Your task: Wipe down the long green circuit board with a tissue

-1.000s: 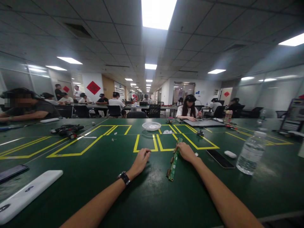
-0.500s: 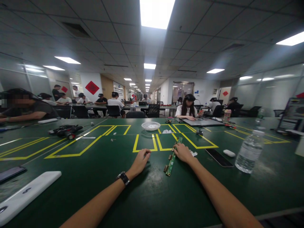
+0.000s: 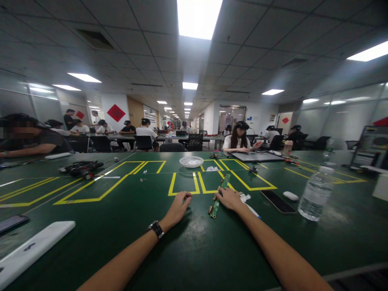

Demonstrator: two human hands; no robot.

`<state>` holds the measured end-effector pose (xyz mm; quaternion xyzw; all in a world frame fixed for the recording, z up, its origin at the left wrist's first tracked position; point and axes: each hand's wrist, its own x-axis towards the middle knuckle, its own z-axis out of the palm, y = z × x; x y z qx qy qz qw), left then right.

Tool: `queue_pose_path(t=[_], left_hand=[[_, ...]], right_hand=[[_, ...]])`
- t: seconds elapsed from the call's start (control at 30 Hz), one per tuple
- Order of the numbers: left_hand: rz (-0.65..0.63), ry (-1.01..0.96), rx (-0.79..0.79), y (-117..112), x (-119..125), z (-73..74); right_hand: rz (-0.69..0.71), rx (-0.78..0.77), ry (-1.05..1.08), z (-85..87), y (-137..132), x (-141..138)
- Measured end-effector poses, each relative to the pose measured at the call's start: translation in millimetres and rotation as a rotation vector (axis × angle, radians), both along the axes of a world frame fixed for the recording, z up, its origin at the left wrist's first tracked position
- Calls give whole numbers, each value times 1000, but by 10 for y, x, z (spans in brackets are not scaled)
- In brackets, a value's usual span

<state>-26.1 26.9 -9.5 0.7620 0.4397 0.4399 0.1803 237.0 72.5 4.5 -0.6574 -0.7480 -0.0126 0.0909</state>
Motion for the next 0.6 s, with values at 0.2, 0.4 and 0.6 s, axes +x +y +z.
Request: queue_pose_path(t=[0.2,0.4,0.6], left_hand=[[1,7,2,-2,-9,-5],[-5,22,-3,-16,-7,13],[-32,21,-7,-56,13,31]], right_hand=[[-14,70,-41,97,-165,-285],[-58,145,-87,89,-224,-380],[-19,89,-130,56,-195,-363]])
